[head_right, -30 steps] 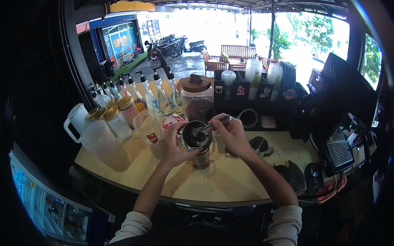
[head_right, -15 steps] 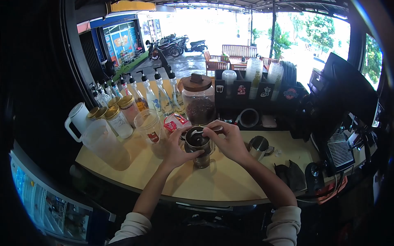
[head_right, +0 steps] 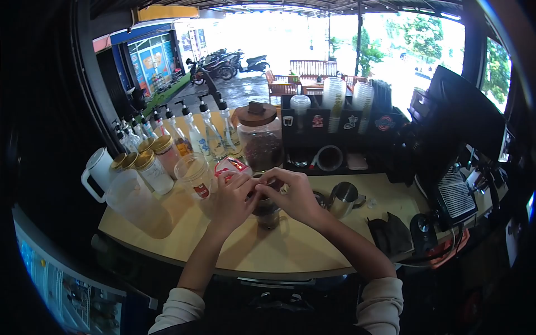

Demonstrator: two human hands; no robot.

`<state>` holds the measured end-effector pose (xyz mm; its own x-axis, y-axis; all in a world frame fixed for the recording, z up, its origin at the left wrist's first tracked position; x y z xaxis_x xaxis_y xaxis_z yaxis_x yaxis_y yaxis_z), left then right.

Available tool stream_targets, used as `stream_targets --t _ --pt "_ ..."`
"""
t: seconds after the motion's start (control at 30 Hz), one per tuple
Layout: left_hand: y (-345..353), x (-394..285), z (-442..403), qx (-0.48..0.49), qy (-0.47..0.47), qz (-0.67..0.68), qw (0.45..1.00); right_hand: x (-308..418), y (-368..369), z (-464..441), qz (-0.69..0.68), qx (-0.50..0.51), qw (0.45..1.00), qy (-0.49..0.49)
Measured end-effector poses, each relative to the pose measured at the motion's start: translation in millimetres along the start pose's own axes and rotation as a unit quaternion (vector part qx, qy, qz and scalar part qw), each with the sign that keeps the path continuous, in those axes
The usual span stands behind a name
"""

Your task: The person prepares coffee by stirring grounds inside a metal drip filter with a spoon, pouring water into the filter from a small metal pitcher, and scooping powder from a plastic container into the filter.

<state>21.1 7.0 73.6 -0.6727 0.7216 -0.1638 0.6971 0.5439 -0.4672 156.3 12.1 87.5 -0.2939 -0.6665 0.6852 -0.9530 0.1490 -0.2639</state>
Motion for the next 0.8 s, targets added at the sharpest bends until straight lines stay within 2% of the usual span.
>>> stream_targets --t 0.03,0.1,0.2,0.27,0.33,0.37,0.43,0.47,0.53,0.57,0.63,0.73,0.8 --pt "-0.4 -1.6 -2.0 -0.008 0.011 -0.019 1.000 3.5 -3.3 1.8 0.010 0.002 1.000 -0.021" --pt "2.0 -3.0 -4.7 -0.015 0.029 -0.029 0.999 0.9 -14.7 8.5 0.002 0.012 1.000 0.013" --pt "-0.1 -0.9 -5.8 -0.061 0.013 -0.035 0.997 -13.0 -54.7 23.9 0.098 -0.032 0.995 0.004" --pt "-2.1 0.2 -2.5 -0.061 0.005 -0.027 0.998 -47.0 -94.0 40.8 0.181 -0.115 0.977 -0.008" --pt "-4.2 2.5 0.6 -0.070 -0.007 -0.032 0.997 -102.7 -137.9 68.0 0.204 -0.213 0.955 0.022" --pt "-3.3 2.5 1.0 -0.069 -0.004 -0.027 0.997 -124.5 -154.6 81.2 0.208 -0.217 0.953 0.024" --pt "-4.5 4.2 1.4 -0.086 -0.013 -0.051 0.995 -163.2 -182.4 107.7 0.298 -0.225 0.918 0.133" --pt "-5.6 3.2 0.1 -0.085 -0.021 -0.047 0.995 -171.4 -187.7 117.9 0.299 -0.228 0.917 0.135" --pt "-7.3 2.2 -1.2 -0.086 -0.022 -0.055 0.994 -190.9 -187.2 133.3 0.200 -0.191 0.933 0.229" --pt "-8.4 2.9 -1.8 -0.088 -0.025 -0.066 0.994 -196.6 -186.7 139.2 0.199 -0.194 0.933 0.228" --pt "-10.9 3.6 -1.8 -0.092 -0.024 -0.067 0.993 -204.9 -177.3 146.1 0.011 -0.205 0.948 0.242" --pt "-12.6 7.7 -1.0 -0.096 -0.027 -0.065 0.993 -192.7 -171.0 145.9 -0.034 -0.228 0.954 0.191" --pt "-15.2 10.1 -1.8 -0.098 -0.031 -0.066 0.992 -186.9 -170.0 138.2 -0.038 -0.234 0.952 0.192"
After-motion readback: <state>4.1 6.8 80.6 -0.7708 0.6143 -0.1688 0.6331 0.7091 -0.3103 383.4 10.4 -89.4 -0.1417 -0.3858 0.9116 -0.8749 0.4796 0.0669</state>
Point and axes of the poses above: each hand's wrist, its own z-axis away from the middle knuckle, its own y-axis out of the palm, x = y × z, the point moved 6 cm from there along -z, towards the middle knuckle, and after that the axes turned 12 degrees about -x, right-handed, at the moved point
